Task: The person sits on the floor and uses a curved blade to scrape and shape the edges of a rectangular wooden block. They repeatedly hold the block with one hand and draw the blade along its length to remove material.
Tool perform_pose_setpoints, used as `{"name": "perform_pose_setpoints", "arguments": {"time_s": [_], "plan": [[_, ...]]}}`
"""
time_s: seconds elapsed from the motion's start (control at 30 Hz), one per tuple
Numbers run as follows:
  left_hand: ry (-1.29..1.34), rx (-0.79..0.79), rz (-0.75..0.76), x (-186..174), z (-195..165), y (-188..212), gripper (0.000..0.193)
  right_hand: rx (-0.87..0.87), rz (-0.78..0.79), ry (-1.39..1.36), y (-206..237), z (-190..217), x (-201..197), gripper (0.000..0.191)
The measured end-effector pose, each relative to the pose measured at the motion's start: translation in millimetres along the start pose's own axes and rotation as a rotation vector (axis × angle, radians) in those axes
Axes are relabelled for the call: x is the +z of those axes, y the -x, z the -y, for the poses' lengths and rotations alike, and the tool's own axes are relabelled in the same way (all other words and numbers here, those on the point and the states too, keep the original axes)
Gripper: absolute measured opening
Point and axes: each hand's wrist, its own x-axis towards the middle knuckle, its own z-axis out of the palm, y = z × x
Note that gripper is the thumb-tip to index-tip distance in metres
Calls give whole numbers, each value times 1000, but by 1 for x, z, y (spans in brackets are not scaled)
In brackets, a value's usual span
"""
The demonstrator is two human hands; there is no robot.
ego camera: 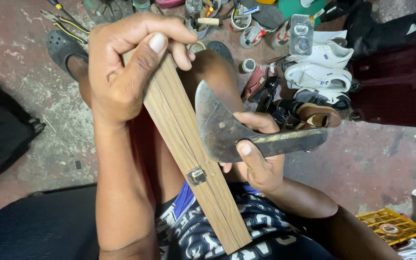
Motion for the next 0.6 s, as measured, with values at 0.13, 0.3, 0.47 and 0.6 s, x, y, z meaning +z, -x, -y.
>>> {"name": "perform_pose_setpoints", "arguments": {"time_s": [0.13,0.3,0.47,0.6], "plan": [[19,-8,1,-5,2,-2,27,6,16,49,-8,-4,8,45],[-5,-21,1,-8,7,-7,27,3,6,61,-11,-9,4,46],[5,-29,-8,4,12,-17,32,-14,84,17,-12,-3,-12,42],[-21,-41,-16,3,22,-25,38,-68,117,155,-22,-1,-23,39]]}}
